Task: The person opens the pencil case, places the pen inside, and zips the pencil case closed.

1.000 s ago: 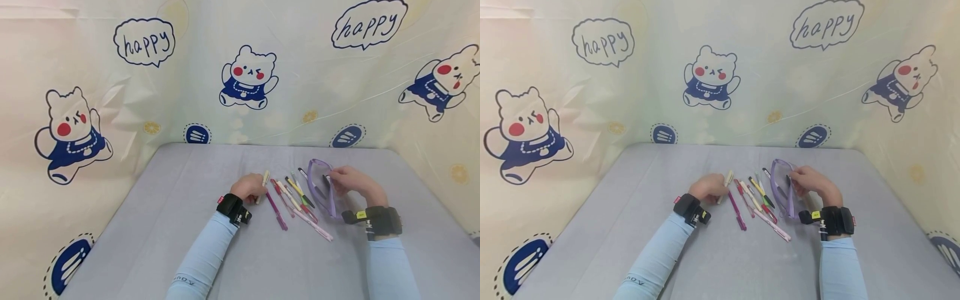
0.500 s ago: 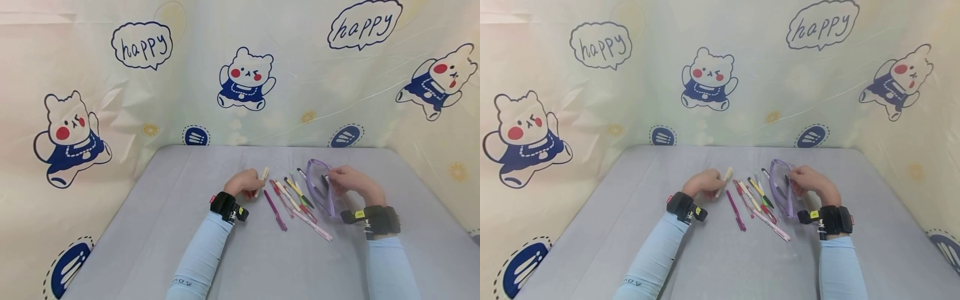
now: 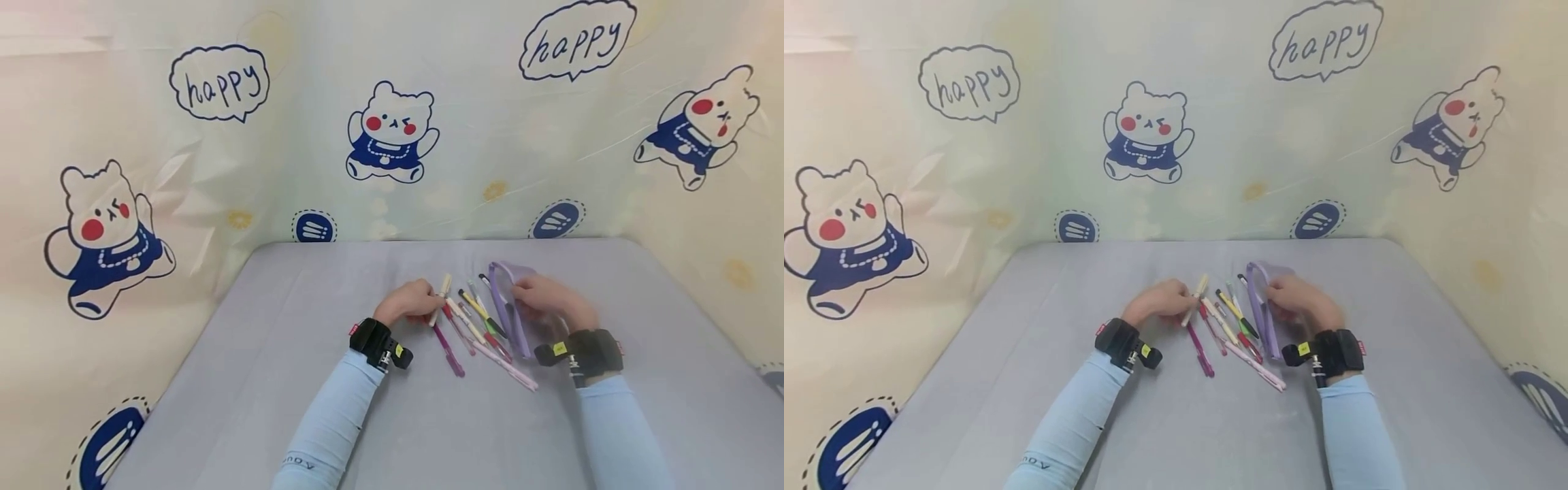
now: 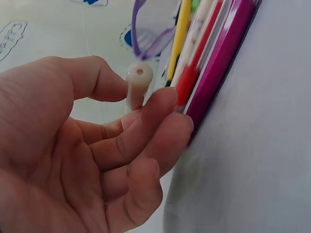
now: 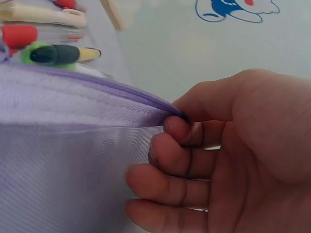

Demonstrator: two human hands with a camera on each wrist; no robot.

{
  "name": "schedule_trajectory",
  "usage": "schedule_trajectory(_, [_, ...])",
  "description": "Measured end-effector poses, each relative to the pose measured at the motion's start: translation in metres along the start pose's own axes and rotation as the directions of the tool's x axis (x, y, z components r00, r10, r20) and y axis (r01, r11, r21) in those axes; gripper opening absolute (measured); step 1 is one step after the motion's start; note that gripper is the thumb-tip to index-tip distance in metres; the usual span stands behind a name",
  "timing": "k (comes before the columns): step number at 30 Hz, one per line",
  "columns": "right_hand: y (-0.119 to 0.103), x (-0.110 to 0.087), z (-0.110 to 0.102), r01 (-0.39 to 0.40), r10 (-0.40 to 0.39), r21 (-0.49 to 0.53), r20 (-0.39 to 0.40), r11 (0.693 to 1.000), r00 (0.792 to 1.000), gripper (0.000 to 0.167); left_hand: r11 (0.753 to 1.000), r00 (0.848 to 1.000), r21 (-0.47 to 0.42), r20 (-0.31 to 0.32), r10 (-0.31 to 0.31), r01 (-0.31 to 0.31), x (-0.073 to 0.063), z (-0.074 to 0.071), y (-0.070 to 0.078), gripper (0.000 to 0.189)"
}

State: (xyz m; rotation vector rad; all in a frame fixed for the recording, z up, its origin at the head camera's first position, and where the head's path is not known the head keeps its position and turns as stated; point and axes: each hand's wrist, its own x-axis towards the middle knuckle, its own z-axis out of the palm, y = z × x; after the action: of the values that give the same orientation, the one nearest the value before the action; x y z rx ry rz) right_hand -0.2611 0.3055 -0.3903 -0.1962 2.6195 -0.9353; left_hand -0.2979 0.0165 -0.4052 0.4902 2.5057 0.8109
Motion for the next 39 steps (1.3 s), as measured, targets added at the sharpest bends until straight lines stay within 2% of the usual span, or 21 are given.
schedule_trajectory(4, [-0.002, 0.006, 0.002, 0.007, -0.007, -0.01, -0.006, 1.0, 1.0, 0.029, 0.998, 1.0, -0.053, 0.013, 0.026, -0.025, 0.003, 0.006, 0.009, 0.031])
schedule_trajectory(8, [0.001, 0.007, 0.0, 0.018, -0.018, -0.012, -0.017, 1.0, 1.0, 0.03, 0.988, 0.998, -0.138, 0.004, 0.067, -0.066, 0.011, 0.014, 0.028, 0.034])
schedule_trajectory(12, [0.002, 0.008, 0.001, 0.03, -0.03, 0.025, -0.011, 0.999, 0.999, 0.03, 0.964, 0.996, -0.252, -0.009, 0.086, -0.085, 0.02, 0.025, 0.046, 0.038])
schedule_trajectory(17, [0.003, 0.008, 0.003, 0.02, -0.02, 0.054, -0.005, 0.998, 1.0, 0.03, 0.93, 0.996, -0.357, -0.029, 0.084, -0.089, 0.028, 0.039, 0.061, 0.034])
schedule_trajectory(25, [0.006, 0.005, -0.002, 0.033, -0.032, 0.089, -0.018, 0.995, 0.999, 0.031, 0.869, 0.998, -0.49, -0.039, 0.048, -0.061, 0.04, 0.054, 0.075, 0.028])
schedule_trajectory(33, [0.006, -0.002, -0.009, 0.035, -0.033, 0.096, -0.029, 0.995, 0.999, 0.031, 0.814, 0.999, -0.58, -0.034, 0.012, -0.03, 0.049, 0.063, 0.081, 0.022])
schedule_trajectory(39, [0.007, -0.007, -0.018, 0.053, -0.049, 0.08, -0.046, 0.995, 0.998, 0.031, 0.784, 0.997, -0.618, 0.006, 0.076, -0.056, 0.058, 0.066, 0.083, 0.024])
